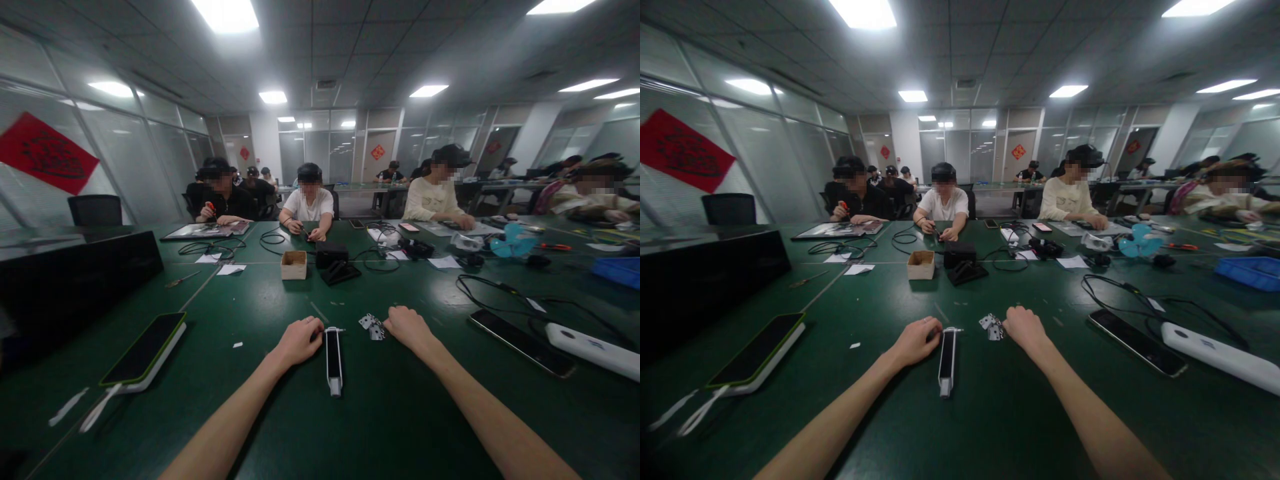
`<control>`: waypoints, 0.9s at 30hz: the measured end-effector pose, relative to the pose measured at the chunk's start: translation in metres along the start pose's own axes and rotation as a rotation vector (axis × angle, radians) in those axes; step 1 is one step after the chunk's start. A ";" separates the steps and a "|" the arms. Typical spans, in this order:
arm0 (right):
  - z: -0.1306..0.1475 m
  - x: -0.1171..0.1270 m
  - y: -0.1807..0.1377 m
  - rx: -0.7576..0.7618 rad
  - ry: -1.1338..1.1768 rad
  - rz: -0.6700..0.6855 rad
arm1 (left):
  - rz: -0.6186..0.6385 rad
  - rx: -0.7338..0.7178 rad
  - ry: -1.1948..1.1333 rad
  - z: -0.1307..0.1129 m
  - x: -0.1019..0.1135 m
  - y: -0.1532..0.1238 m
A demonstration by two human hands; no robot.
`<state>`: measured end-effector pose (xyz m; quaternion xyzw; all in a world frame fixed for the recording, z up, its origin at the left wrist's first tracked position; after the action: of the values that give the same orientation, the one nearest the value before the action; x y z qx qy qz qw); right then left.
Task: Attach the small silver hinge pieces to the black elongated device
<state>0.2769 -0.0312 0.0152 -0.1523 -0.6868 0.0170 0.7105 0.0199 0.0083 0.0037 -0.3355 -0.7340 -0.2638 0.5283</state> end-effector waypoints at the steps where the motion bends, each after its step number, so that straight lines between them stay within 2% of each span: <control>1: -0.002 0.000 0.000 -0.012 0.005 -0.006 | 0.005 0.003 -0.002 0.000 0.000 0.000; 5: -0.005 0.000 0.002 -0.051 0.017 -0.038 | 0.020 0.018 0.005 -0.001 0.002 0.000; 8: 0.002 0.004 -0.002 -0.026 0.057 -0.113 | 0.021 0.016 0.015 -0.002 0.002 -0.001; 12: 0.032 0.005 -0.016 0.194 0.175 -0.264 | 0.014 0.014 0.008 -0.002 0.002 -0.001; 15: 0.060 -0.003 -0.025 0.366 0.216 -0.334 | 0.004 0.005 0.004 -0.003 0.002 -0.001; 20: 0.089 -0.019 -0.031 0.537 0.208 -0.352 | -0.020 -0.014 0.011 -0.002 0.000 0.000; 23: 0.090 -0.021 -0.031 0.570 0.249 -0.335 | -0.024 -0.019 0.008 -0.001 0.000 0.001; 27: 0.082 -0.017 -0.029 0.536 0.311 -0.332 | -0.015 -0.013 0.006 -0.001 0.001 0.000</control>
<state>0.1903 -0.0467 0.0062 0.1526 -0.5568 0.0575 0.8145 0.0208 0.0075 0.0047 -0.3326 -0.7333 -0.2736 0.5261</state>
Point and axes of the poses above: each hand's wrist, its own y-axis towards the middle knuckle, its own x-axis out of the back of the hand, z = x × y, the point moved 4 cm from there along y, towards the middle knuckle, and after that the axes turned 12 degrees about z, right-handed, at the moved point
